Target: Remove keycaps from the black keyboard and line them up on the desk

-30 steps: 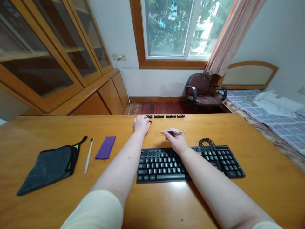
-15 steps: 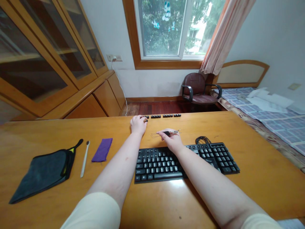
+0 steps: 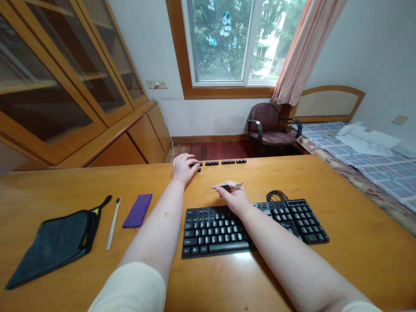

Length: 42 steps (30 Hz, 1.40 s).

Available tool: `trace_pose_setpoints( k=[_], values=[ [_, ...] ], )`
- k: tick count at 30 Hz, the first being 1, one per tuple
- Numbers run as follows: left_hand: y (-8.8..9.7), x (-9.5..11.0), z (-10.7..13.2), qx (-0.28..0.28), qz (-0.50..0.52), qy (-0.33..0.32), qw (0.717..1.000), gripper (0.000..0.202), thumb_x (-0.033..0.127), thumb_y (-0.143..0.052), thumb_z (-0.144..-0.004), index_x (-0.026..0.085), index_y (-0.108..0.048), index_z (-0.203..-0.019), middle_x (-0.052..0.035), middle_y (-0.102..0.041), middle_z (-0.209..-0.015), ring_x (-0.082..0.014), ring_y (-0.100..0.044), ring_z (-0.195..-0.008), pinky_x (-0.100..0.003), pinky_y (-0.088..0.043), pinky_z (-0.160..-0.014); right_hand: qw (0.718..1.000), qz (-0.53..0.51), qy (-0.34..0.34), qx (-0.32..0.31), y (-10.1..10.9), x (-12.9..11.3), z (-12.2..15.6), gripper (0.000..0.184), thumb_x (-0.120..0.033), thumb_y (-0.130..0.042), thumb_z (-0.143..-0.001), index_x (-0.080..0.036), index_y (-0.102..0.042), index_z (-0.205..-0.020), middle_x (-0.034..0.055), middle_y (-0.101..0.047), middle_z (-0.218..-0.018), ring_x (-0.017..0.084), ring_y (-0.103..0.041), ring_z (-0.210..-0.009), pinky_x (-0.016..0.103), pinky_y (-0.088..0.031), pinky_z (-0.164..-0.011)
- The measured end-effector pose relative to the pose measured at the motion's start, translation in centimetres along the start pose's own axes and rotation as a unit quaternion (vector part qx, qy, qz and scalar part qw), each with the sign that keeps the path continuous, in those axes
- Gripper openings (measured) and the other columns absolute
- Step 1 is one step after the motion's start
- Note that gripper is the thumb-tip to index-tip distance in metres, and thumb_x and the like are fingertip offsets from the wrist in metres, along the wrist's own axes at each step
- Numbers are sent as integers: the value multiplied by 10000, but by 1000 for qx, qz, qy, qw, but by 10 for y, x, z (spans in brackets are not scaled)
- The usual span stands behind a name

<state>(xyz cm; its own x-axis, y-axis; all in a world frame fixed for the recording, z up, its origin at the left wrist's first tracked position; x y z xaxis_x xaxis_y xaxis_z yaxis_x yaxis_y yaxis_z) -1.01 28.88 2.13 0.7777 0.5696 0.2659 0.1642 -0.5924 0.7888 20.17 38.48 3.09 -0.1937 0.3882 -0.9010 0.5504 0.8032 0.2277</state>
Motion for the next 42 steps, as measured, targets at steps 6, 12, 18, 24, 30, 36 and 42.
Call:
trace_pose_setpoints(
  k=[6, 12, 18, 24, 30, 36, 42],
  values=[
    [-15, -5, 4, -76, -40, -20, 996, 196, 387, -679, -665, 318, -692, -848, 7, -473, -1325, -289, -247, -1321, -497, -91, -1105, 999, 39, 25, -18, 0, 3, 0, 229, -374, -579, -811, -211, -740, -819, 40, -698, -716, 171, -631, -689, 293, -504, -718],
    [-22, -6, 4, -90, -42, -14, 995, 143, 371, -663, -677, 315, -693, -806, 15, -506, -1289, -293, -254, -1317, -513, -88, -1105, 998, 45, 35, -9, 1, 3, -1, 231, -375, -579, -813, -210, -740, -810, 37, -692, -697, 172, -634, -692, 284, -496, -720],
    [-25, -10, 4, -83, -38, -3, 996, 143, 378, -653, -690, 318, -699, -812, -1, -540, -1251, -288, -282, -1300, -519, -102, -1095, 998, 49, 35, -16, 0, 4, -1, 226, -374, -585, -810, -209, -740, -805, 39, -694, -702, 173, -636, -695, 284, -496, -713],
    [-27, -8, 3, -87, -47, 10, 995, 135, 364, -636, -707, 317, -695, -819, 5, -554, -1231, -286, -290, -1296, -516, -115, -1095, 998, 42, 33, -16, -1, 5, -1, 231, -375, -585, -809, -204, -740, -809, 38, -697, -708, 166, -632, -674, 287, -503, -701],
    [-30, -9, 3, -69, -36, 13, 997, 133, 356, -634, -706, 308, -689, -816, -15, -555, -1220, -297, -290, -1290, -524, -101, -1092, 998, 44, 35, -18, 0, 4, 0, 223, -368, -587, -808, -206, -741, -808, 37, -695, -709, 167, -632, -680, 288, -501, -711],
    [-31, -11, 3, -61, -33, 24, 997, 135, 362, -632, -705, 299, -686, -810, -27, -551, -1217, -295, -282, -1292, -521, -87, -1095, 999, 34, 37, -21, 0, 2, -1, 220, -364, -596, -802, -198, -741, -792, 47, -695, -702, 176, -638, -693, 283, -502, -698],
    [-29, -12, 4, -62, -31, 34, 997, 137, 361, -626, -707, 298, -685, -813, -21, -547, -1218, -299, -280, -1292, -524, -93, -1097, 999, 29, 38, -22, 0, -1, -1, 221, -356, -597, -802, -188, -741, -786, 54, -697, -701, 177, -641, -692, 282, -504, -696]
  ],
)
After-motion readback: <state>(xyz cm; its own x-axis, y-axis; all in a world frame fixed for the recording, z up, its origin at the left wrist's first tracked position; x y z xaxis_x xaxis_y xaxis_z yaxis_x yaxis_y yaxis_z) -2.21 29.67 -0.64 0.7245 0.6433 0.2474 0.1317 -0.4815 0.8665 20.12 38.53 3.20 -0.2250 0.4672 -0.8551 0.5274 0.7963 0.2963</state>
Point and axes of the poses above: each hand's wrist, its own z-axis away from the middle knuckle, its own y-axis out of the back of the hand, x = y × z, the point moved 3 cm from there along -z, towards the middle knuckle
